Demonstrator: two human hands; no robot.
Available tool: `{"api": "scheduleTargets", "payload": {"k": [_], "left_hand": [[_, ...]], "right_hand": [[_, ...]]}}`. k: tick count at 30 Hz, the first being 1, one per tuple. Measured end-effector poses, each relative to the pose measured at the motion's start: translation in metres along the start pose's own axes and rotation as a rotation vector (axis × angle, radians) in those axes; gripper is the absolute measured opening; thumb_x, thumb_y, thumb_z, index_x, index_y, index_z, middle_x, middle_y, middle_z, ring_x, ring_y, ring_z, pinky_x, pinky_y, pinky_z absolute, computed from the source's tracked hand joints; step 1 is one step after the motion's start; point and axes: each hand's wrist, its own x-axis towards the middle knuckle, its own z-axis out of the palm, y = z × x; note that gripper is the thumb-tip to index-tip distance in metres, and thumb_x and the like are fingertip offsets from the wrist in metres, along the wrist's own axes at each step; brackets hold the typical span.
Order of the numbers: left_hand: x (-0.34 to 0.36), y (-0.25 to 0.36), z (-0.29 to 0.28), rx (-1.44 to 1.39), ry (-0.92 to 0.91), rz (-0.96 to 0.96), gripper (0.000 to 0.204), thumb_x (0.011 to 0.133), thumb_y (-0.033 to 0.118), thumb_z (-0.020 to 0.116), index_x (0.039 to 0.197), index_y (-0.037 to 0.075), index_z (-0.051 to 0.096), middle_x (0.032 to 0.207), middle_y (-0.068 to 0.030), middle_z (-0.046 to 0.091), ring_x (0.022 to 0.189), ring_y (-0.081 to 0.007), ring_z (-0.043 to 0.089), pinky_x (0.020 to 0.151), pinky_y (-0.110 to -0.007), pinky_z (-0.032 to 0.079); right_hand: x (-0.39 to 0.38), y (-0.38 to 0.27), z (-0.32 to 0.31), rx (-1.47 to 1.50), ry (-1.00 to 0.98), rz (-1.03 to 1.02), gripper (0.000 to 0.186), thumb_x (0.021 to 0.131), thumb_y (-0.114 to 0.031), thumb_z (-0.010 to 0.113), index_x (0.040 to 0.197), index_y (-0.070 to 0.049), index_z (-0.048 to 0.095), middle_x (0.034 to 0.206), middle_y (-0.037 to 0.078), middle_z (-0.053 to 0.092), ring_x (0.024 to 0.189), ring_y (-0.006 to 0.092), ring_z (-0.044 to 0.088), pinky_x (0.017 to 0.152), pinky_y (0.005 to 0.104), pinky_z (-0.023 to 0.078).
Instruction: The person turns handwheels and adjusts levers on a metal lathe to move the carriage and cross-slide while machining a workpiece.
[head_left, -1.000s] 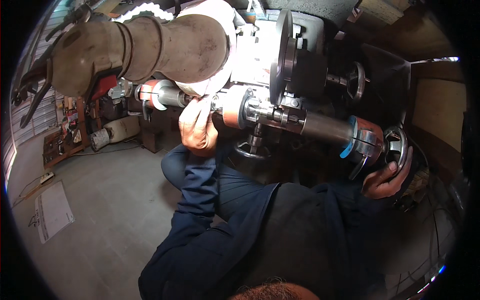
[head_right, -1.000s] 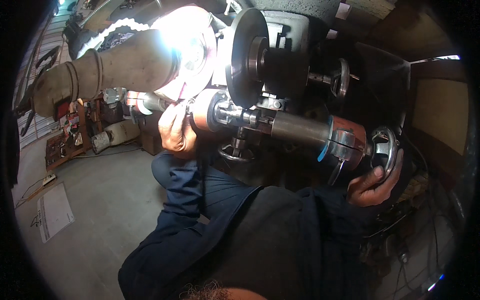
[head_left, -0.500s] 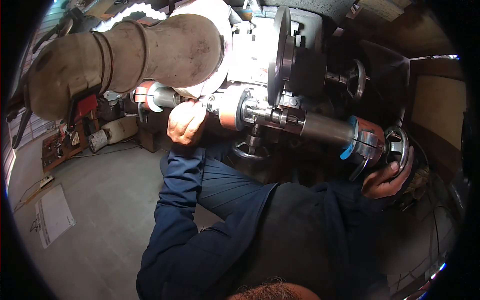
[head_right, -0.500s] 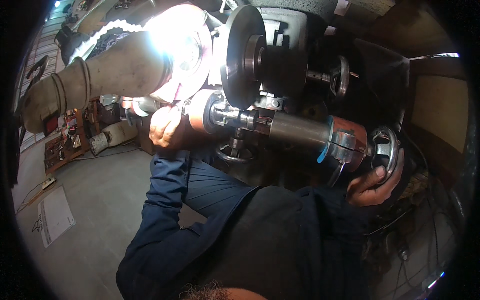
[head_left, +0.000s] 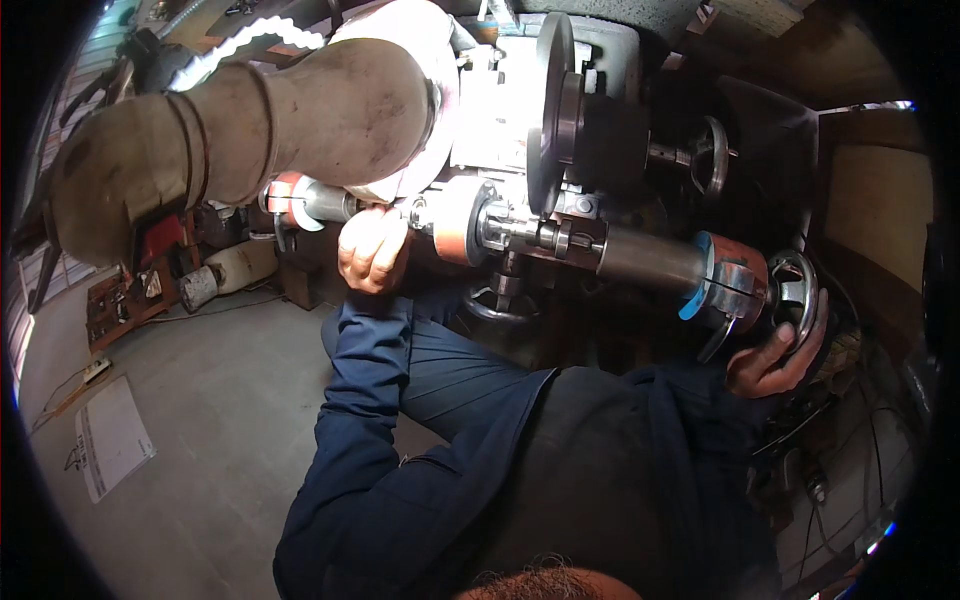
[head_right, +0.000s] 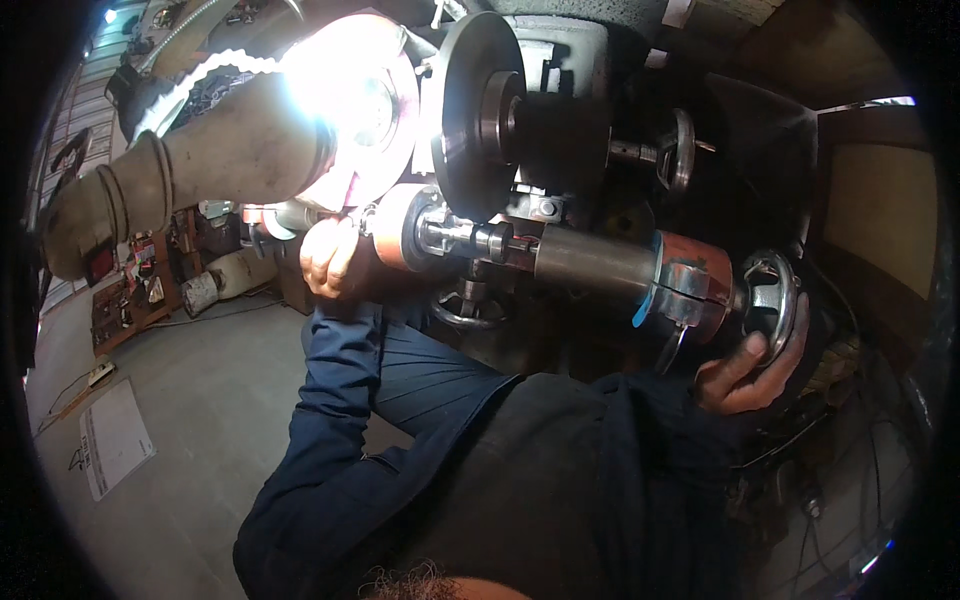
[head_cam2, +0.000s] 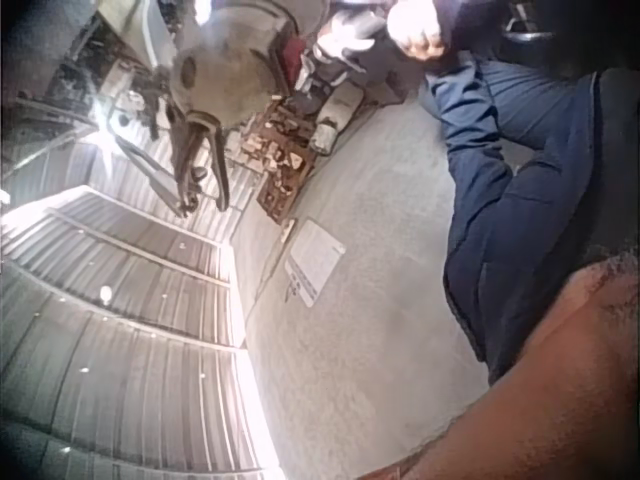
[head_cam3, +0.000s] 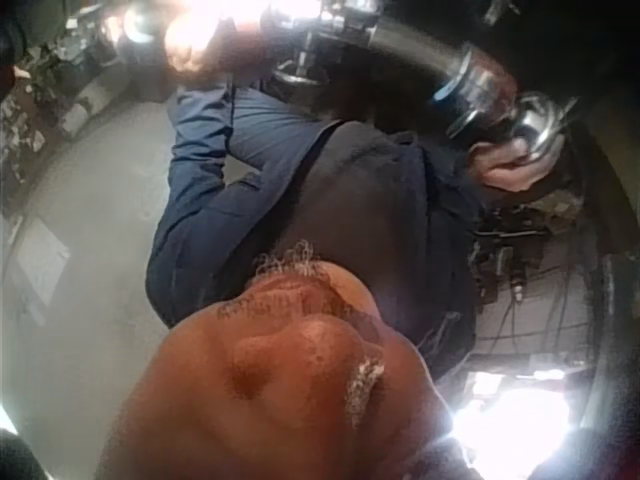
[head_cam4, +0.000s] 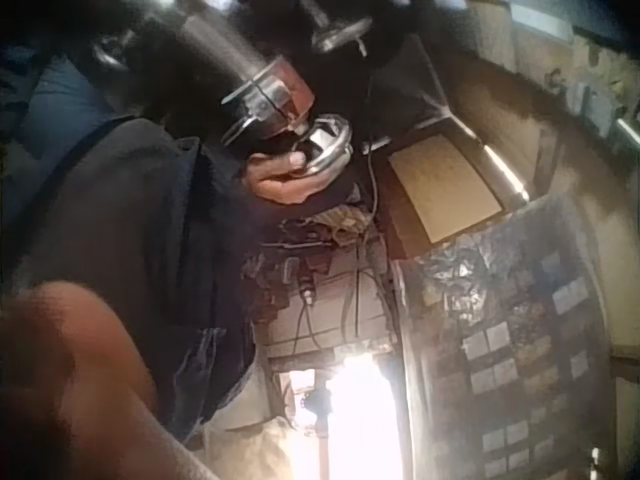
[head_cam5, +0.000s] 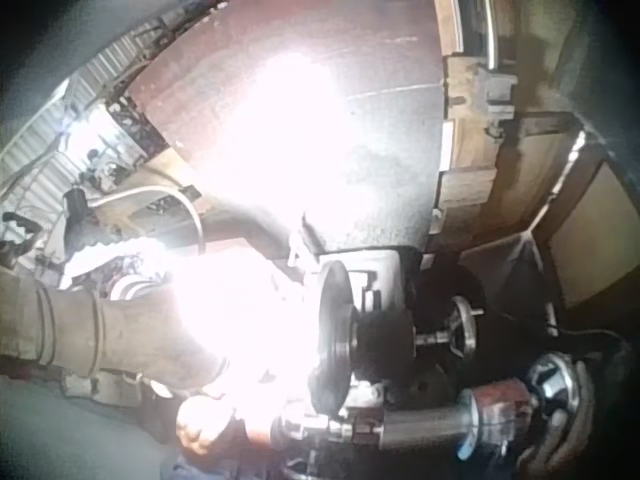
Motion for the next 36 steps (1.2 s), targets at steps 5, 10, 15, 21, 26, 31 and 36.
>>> {"api": "scheduleTargets", "payload": {"k": [5, 10, 15, 21, 26, 31, 36], "left_hand": [[0.0, 0.005, 0.005, 0.131, 0.081, -0.069, 0.035, 0.072, -0.001, 0.082, 0.104, 0.0, 0.068, 0.108, -0.0133, 0.064, 0.1, -0.0309, 0.064, 0.086, -0.042, 0.058], [0.001, 0.009, -0.012, 0.061, -0.147, -0.156, 0.033, 0.074, 0.003, 0.081, 0.104, -0.002, 0.068, 0.11, -0.0158, 0.063, 0.099, -0.0337, 0.064, 0.087, -0.048, 0.056], [-0.002, 0.003, -0.003, 0.034, -0.034, -0.106, 0.033, 0.075, 0.003, 0.081, 0.104, -0.002, 0.068, 0.109, -0.0159, 0.063, 0.098, -0.0336, 0.065, 0.088, -0.049, 0.056], [-0.005, 0.003, 0.004, 0.042, 0.026, -0.104, 0.033, 0.075, 0.003, 0.081, 0.105, -0.003, 0.068, 0.107, -0.0162, 0.064, 0.097, -0.0334, 0.065, 0.089, -0.05, 0.056], [-0.012, 0.0, 0.006, 0.055, 0.053, -0.106, 0.03, 0.077, 0.003, 0.079, 0.105, -0.002, 0.069, 0.105, -0.0163, 0.066, 0.098, -0.033, 0.065, 0.091, -0.052, 0.056], [-0.008, 0.0, 0.007, 0.041, 0.071, -0.11, 0.032, 0.075, 0.0, 0.079, 0.105, -0.002, 0.069, 0.107, -0.016, 0.066, 0.1, -0.0331, 0.065, 0.093, -0.052, 0.056], [-0.003, 0.004, -0.002, 0.012, -0.033, -0.176, 0.035, 0.072, -0.001, 0.081, 0.105, -0.001, 0.069, 0.109, -0.015, 0.067, 0.102, -0.0342, 0.065, 0.094, -0.05, 0.056]], "right_hand": [[0.006, -0.012, -0.007, -0.01, 0.024, 0.133, 0.073, 0.096, -0.05, 0.047, 0.134, 0.013, 0.051, 0.134, 0.028, 0.054, 0.125, 0.0352, 0.053, 0.101, 0.0421, 0.045], [0.007, -0.014, -0.008, 0.068, -0.106, 0.239, 0.065, 0.098, -0.04, 0.047, 0.135, 0.013, 0.05, 0.132, 0.029, 0.055, 0.122, 0.0358, 0.056, 0.101, 0.0408, 0.046], [0.009, -0.019, -0.007, 0.112, -0.11, 0.265, 0.062, 0.098, -0.037, 0.047, 0.134, 0.015, 0.049, 0.132, 0.029, 0.056, 0.121, 0.0355, 0.058, 0.1, 0.0403, 0.048], [0.013, -0.021, -0.006, 0.064, -0.114, 0.266, 0.066, 0.1, -0.044, 0.042, 0.131, 0.013, 0.052, 0.126, 0.028, 0.06, 0.115, 0.0366, 0.062, 0.094, 0.0397, 0.052], [0.011, -0.023, -0.003, 0.071, -0.101, 0.274, 0.064, 0.1, -0.043, 0.042, 0.131, 0.013, 0.052, 0.127, 0.029, 0.06, 0.116, 0.0367, 0.062, 0.095, 0.0393, 0.052], [0.008, -0.014, -0.004, 0.193, -0.077, 0.223, 0.055, 0.1, -0.031, 0.047, 0.131, 0.014, 0.053, 0.127, 0.028, 0.061, 0.117, 0.0357, 0.062, 0.098, 0.0385, 0.05], [0.005, -0.009, -0.002, 0.186, -0.058, 0.16, 0.045, 0.102, -0.02, 0.049, 0.133, 0.013, 0.052, 0.129, 0.025, 0.06, 0.117, 0.031, 0.061, 0.099, 0.0358, 0.049]]}}
